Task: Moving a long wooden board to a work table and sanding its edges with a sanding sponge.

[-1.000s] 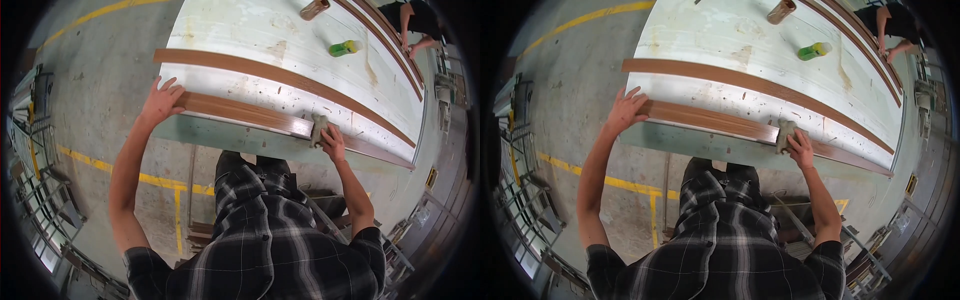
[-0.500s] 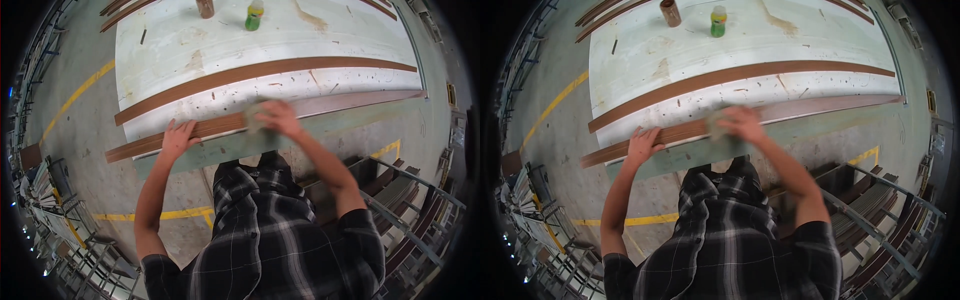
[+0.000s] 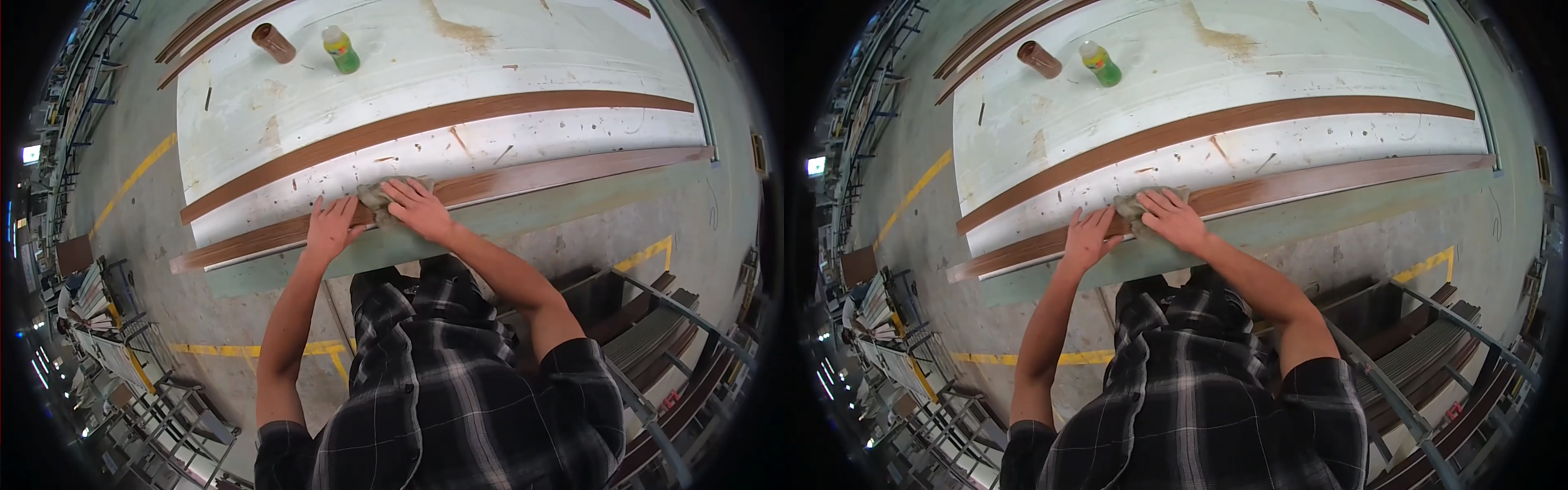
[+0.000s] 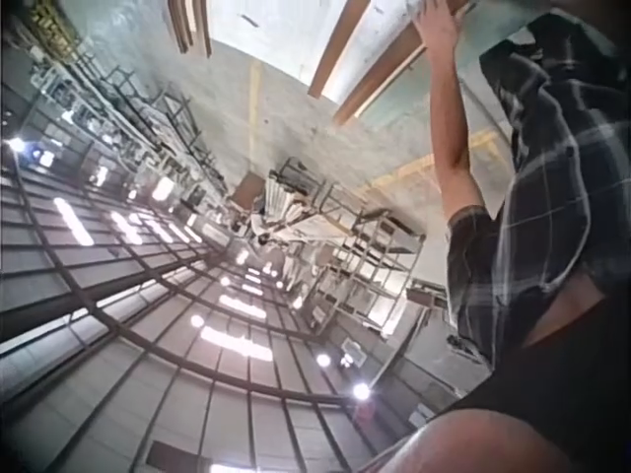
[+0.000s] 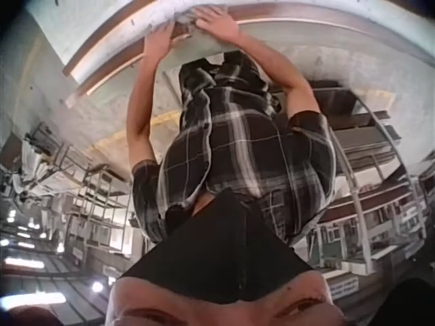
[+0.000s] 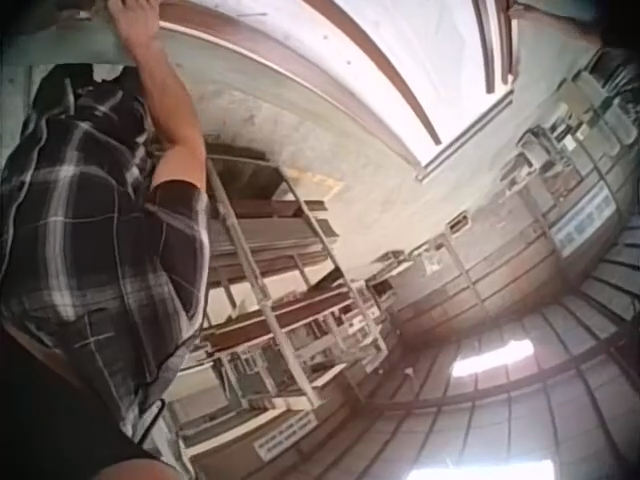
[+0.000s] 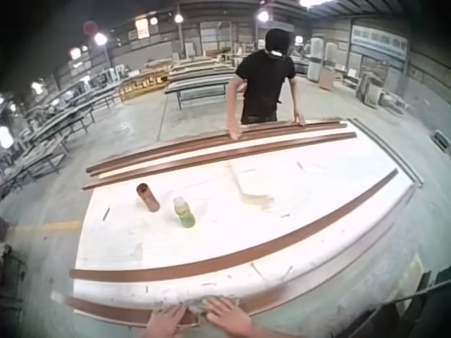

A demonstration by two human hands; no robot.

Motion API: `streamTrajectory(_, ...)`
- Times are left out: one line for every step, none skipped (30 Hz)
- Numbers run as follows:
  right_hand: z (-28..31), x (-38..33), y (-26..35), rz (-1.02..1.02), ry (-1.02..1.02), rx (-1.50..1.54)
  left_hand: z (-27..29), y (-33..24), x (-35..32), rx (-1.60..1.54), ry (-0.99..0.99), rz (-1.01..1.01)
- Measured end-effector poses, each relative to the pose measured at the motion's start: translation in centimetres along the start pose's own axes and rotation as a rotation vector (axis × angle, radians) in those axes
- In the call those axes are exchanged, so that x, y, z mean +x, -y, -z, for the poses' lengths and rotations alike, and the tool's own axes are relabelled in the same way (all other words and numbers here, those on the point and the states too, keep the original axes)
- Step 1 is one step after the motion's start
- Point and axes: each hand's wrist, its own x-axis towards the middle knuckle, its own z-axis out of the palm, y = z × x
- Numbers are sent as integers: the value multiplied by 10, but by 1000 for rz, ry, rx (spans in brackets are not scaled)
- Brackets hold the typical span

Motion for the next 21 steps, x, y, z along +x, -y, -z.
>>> streamTrajectory(2, -7, -11, 45, 1, -9, 0, -3, 3, -2, 5, -1)
streamTrajectory(5, -14, -24, 91, 3, -18, 2, -1, 2, -14, -7, 2)
streamTrajectory(14, -32, -42, 62, 4, -26, 3, 2, 0, -27, -15, 3)
streamTrajectory(29, -57, -67, 39, 5, -37, 3, 3, -1, -32, -12, 7)
streamTrajectory(45, -83, -94, 6, -9, 3, 3, 4, 0, -19, -20, 0)
streamTrajectory(64, -109, -120, -25, -23, 38, 3, 3, 4, -7, -34, -7)
streamTrajectory(83, -130, -138, -117, 45, -66, 2, 2, 5, -12, -37, -2)
streamTrajectory(99, -146, -149, -213, 112, -172, 1, 2, 5, -18, -53, -14)
streamTrajectory(107, -157, -151, -269, 94, -232, 0, 2, 3, -22, -67, -26)
streamTrajectory(110, -163, -151, -326, 74, -293, -1, 2, 2, -27, -67, -30)
streamTrajectory(99, -162, -146, -336, -34, -264, -1, 1, 2, -28, -70, -35)
streamTrajectory(82, -159, -141, -274, -56, -257, 1, -1, 7, -28, -80, -43)
streamTrajectory(66, -149, -136, -209, -82, -252, 2, -2, 12, -29, -92, -49)
streamTrajectory(56, -124, -116, -124, -96, -68, -1, -3, 10, -30, -93, -47)
streamTrajectory(45, -94, -99, 4, -115, -5, -2, -5, 8, -31, -88, -51)
streamTrajectory(33, -66, -71, 40, -98, 10, -2, -4, 4, -31, -86, -59)
streamTrajectory(26, -42, -41, 18, 27, -45, -4, -4, 2, -17, -68, -37)
streamTrajectory(7, -25, -20, 23, -16, -32, -3, -7, 5, 2, -56, -19)
streamTrajectory(-8, -14, -12, 31, -61, -16, 0, -14, 9, 8, -56, -30)
streamTrajectory(-10, -14, -13, 19, -66, -18, 3, -21, 11, 64, -54, -19)
streamTrajectory(-8, -16, -15, 38, -68, -21, 5, -28, 13, 119, -55, 6)
